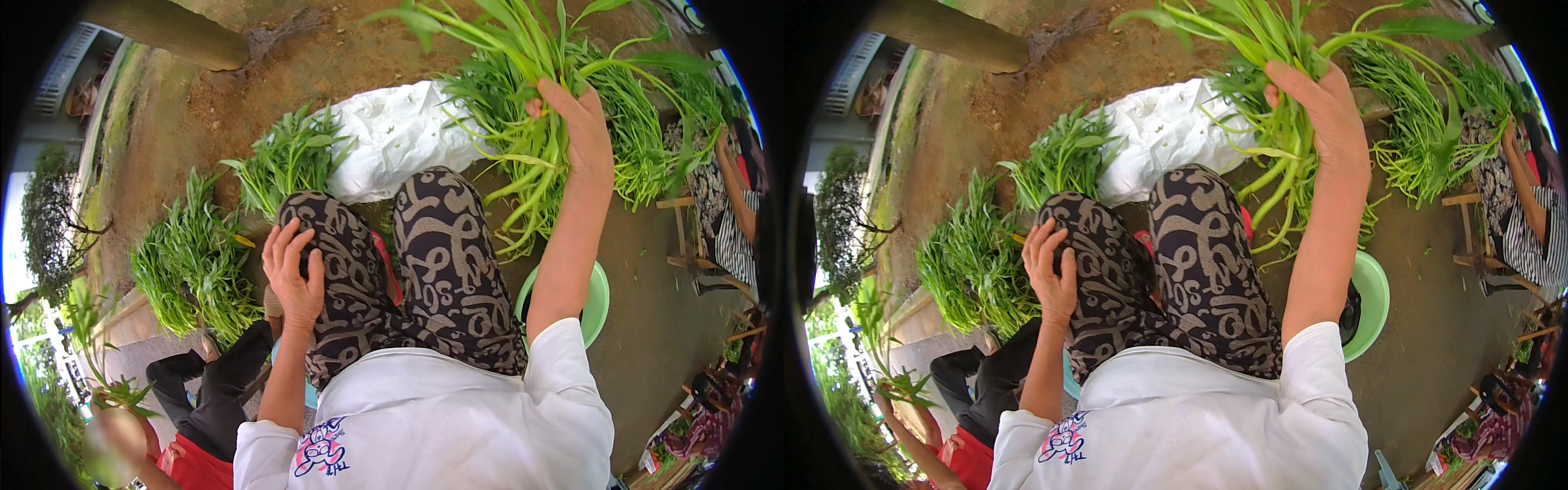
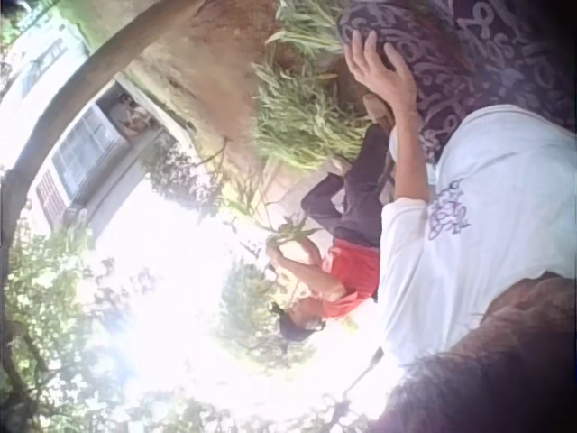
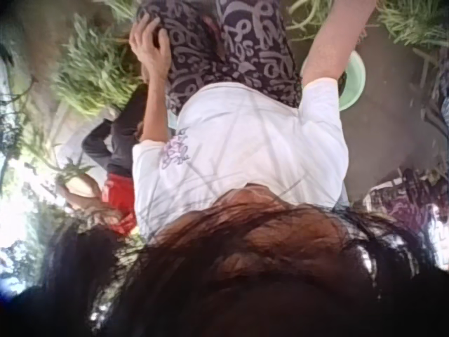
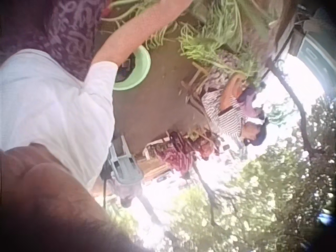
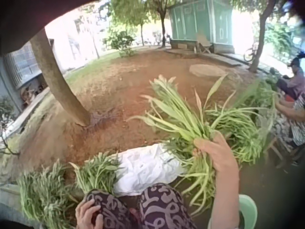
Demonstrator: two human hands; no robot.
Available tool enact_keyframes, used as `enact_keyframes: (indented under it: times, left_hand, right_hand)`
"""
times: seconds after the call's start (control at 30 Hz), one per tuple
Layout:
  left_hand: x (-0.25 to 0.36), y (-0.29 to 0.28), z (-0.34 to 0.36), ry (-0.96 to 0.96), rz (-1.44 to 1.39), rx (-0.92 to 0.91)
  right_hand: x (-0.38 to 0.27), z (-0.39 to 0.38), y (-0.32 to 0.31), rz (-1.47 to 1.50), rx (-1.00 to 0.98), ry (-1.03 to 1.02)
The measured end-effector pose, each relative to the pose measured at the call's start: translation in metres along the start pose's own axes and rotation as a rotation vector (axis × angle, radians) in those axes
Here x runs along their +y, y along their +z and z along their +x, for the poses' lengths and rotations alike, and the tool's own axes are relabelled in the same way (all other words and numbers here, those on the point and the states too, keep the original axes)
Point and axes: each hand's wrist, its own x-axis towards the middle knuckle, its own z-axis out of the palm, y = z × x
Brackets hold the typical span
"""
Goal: The person picks through a bundle of green leafy vegetables by hand, removing unwanted leaves and stems, then places the cleaned stems into a container.
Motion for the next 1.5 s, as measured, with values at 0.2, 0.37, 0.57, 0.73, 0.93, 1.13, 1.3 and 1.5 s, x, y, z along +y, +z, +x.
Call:
enact_keyframes:
  times: [0.2, 0.37, 0.57, 0.73, 0.93, 1.13, 1.3, 1.5]
  left_hand:
    - [0.013, -0.02, -0.003, -0.014, 0.026, 0.013]
    - [0.011, -0.016, -0.003, 0.005, 0.051, 0.026]
    - [0.001, -0.014, -0.006, -0.015, -0.082, 0.092]
    - [-0.002, -0.022, 0.008, -0.039, -0.523, 0.243]
    - [0.032, -0.021, 0.087, 0.004, -0.845, -0.327]
    - [0.047, 0.014, 0.111, -0.183, -1.025, -0.589]
    - [0.062, 0.026, 0.122, -0.254, -1.087, -0.657]
    - [0.04, 0.062, 0.11, -0.434, -1.303, -0.592]
  right_hand:
    - [-0.035, 0.039, 0.062, 0.029, -0.114, -0.27]
    - [-0.068, 0.047, 0.129, 0.215, -0.124, -0.259]
    - [-0.044, 0.037, 0.151, 0.224, -0.321, -0.25]
    - [-0.022, 0.026, 0.156, 0.127, -0.35, -0.047]
    - [0.01, 0.011, 0.187, 0.109, -0.423, 0.047]
    - [0.05, 0.006, 0.194, 0.215, -0.308, 0.112]
    - [0.074, 0.014, 0.182, 0.149, -0.277, 0.115]
    - [0.08, 0.023, 0.147, -0.47, -0.531, 0.137]
